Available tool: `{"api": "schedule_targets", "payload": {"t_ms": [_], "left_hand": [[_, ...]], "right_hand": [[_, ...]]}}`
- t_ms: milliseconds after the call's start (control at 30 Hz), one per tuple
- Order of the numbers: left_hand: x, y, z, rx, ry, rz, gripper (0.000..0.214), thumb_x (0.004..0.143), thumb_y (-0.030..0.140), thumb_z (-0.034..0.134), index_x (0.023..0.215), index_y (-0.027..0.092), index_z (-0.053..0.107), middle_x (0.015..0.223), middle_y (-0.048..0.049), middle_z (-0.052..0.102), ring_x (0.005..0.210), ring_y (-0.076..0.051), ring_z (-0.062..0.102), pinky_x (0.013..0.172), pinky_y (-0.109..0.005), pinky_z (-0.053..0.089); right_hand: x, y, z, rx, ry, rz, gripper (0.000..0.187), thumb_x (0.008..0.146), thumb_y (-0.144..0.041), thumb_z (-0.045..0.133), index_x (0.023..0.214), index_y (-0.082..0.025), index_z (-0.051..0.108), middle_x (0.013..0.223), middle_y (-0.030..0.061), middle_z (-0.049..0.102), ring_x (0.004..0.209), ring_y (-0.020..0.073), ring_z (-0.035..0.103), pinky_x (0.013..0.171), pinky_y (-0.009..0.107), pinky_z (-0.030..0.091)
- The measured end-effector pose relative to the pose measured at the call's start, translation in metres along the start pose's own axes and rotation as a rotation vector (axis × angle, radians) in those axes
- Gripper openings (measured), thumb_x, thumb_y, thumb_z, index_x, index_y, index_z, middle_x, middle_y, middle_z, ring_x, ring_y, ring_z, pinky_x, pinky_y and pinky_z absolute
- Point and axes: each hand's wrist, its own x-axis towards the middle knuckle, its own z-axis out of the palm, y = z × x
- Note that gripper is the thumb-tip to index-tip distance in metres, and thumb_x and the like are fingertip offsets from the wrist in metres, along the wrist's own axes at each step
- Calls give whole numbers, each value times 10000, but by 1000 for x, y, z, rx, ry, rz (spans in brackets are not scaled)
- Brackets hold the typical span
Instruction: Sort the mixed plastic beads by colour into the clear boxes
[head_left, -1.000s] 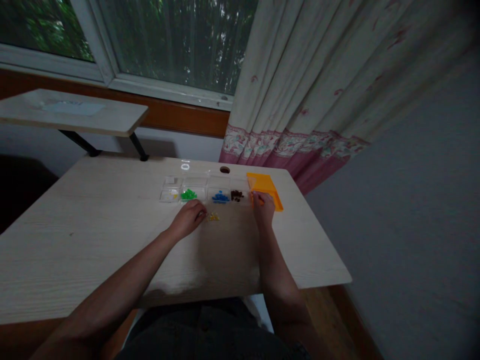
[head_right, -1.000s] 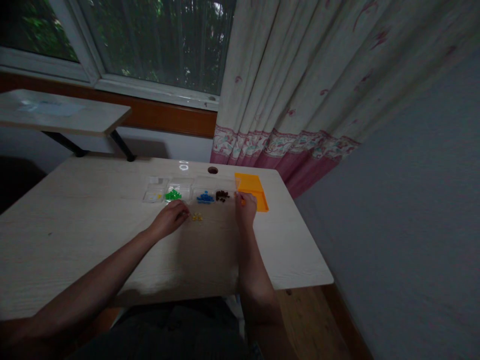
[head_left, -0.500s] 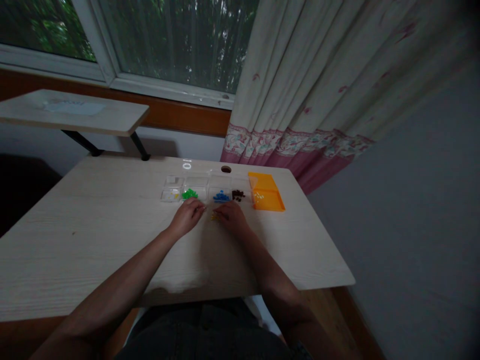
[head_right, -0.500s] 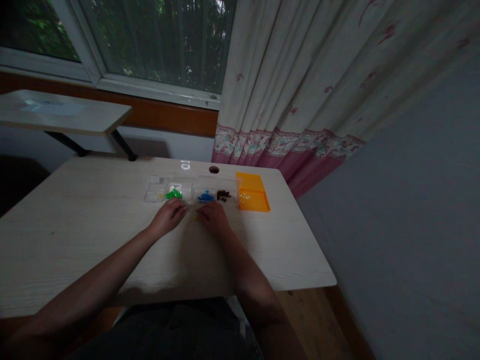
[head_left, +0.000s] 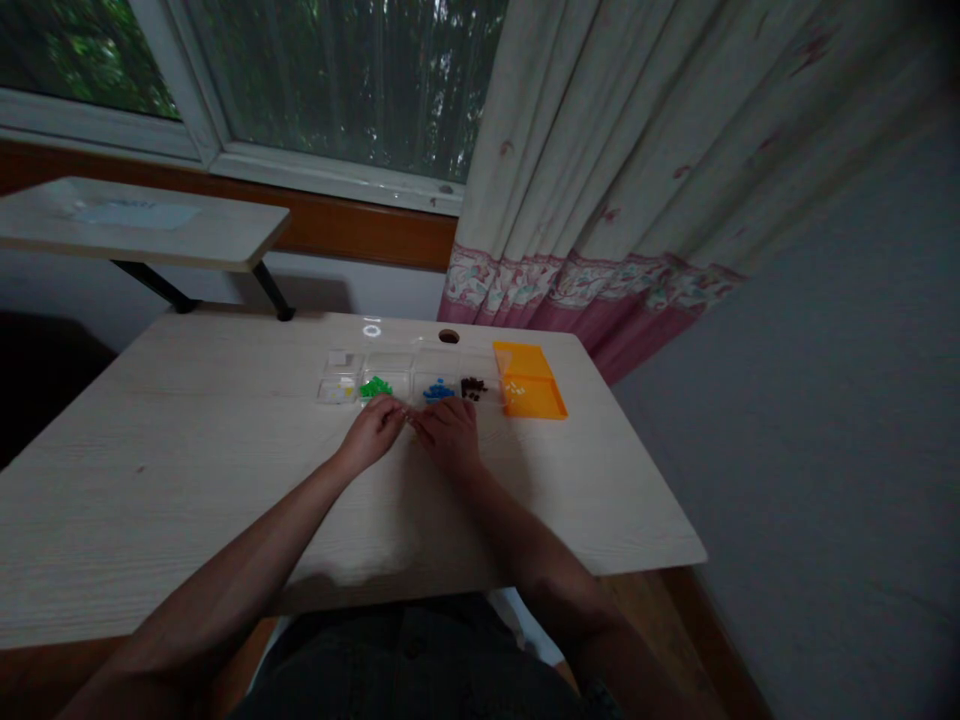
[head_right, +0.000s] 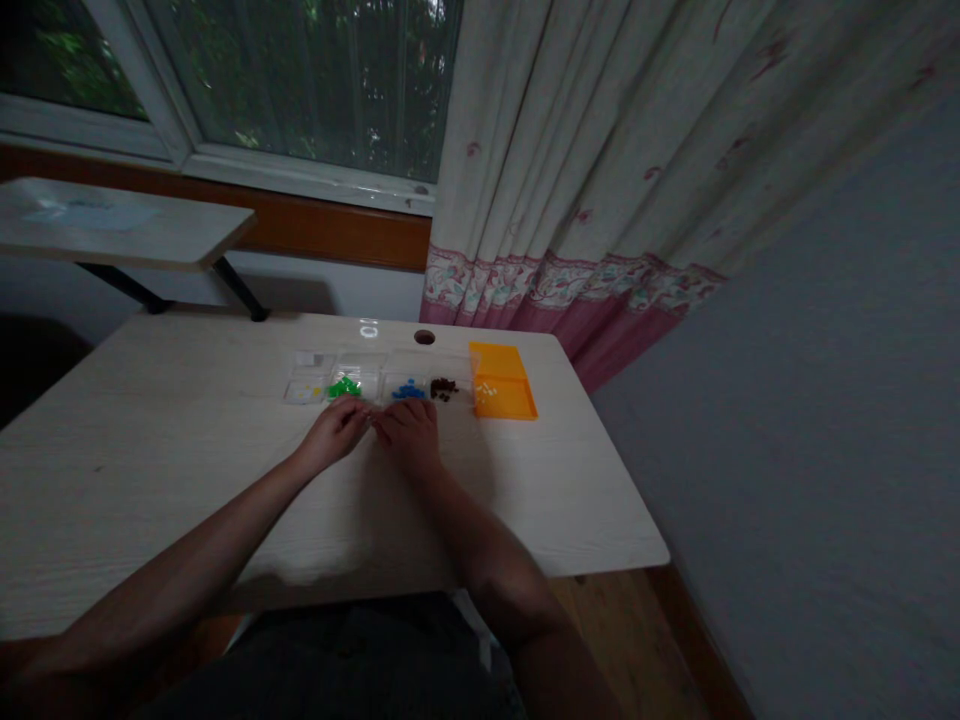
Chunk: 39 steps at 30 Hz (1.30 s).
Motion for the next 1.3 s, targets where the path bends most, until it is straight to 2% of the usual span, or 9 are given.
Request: {"api": "schedule_targets", "payload": {"t_ms": [267, 400, 500, 600, 767, 867, 1000, 1200, 1300], "left_hand": [[0, -1, 1, -44, -2, -28, 305, 973, 347, 460, 769, 178, 610, 755, -25, 547, 759, -161, 528, 696, -276, 435], [-1, 2, -1, -26, 1, -11, 298, 971, 329, 468, 765, 175, 619, 761, -31, 550, 752, -160, 529, 686, -277, 435], [-2, 4, -2, -4, -13, 11, 290, 975, 304, 457, 803, 174, 651, 787, -44, 575, 786, -170, 547, 721, -291, 453], [-3, 4, -4, 15, -40, 29, 276, 979, 294, 454, 899, 183, 694, 855, -59, 621, 857, -181, 576, 784, -306, 471], [-4, 3, -9, 51, -56, 33, 285, 981, 296, 457, 941, 187, 718, 872, -68, 644, 864, -191, 588, 790, -313, 475], [-5, 4, -11, 57, -68, 38, 275, 978, 295, 467, 954, 184, 718, 864, -68, 644, 866, -193, 584, 791, -312, 471], [-5, 4, -13, 64, -78, 48, 285, 980, 298, 462, 954, 176, 718, 865, -68, 642, 866, -191, 580, 785, -310, 466], [-5, 5, -14, 71, -80, 42, 290, 979, 317, 462, 947, 187, 720, 871, -68, 643, 860, -191, 588, 771, -310, 474], [-5, 6, -15, 68, -80, 54, 287, 978, 316, 462, 946, 190, 719, 882, -72, 648, 872, -193, 591, 780, -312, 478]], "right_hand": [[-3, -4, 3, -39, 46, -40, 112, 922, -291, 633, 963, -293, 737, 856, -6, 698, 910, 162, 565, 933, 351, 320], [-3, -6, 0, 2, -47, -29, 143, 930, -276, 606, 991, -301, 733, 898, 13, 705, 952, 183, 568, 955, 369, 327], [-2, -3, -2, 67, -107, 31, 168, 942, -276, 583, 999, -311, 737, 929, 25, 711, 980, 200, 570, 971, 390, 333], [-3, 17, -3, 98, -41, 169, 162, 935, -288, 591, 946, -293, 753, 934, 45, 716, 1001, 216, 568, 967, 401, 352], [-11, 86, -19, -19, 174, 529, 272, 937, -354, 542, 875, -217, 768, 879, 86, 724, 884, 217, 568, 859, 379, 410], [-17, 122, -30, -107, 141, 756, 374, 957, -368, 443, 905, -177, 760, 892, 109, 719, 861, 220, 551, 812, 369, 423], [-24, 143, -32, -125, 115, 814, 390, 943, -334, 428, 817, -158, 752, 801, 130, 689, 797, 224, 531, 735, 353, 416], [-36, 144, -28, -225, 46, 820, 369, 906, -310, 473, 713, -156, 746, 794, 150, 651, 879, 251, 512, 748, 361, 393], [-37, 144, -30, -245, 24, 834, 351, 902, -292, 470, 741, -154, 750, 822, 150, 644, 897, 251, 509, 759, 364, 390]]}}
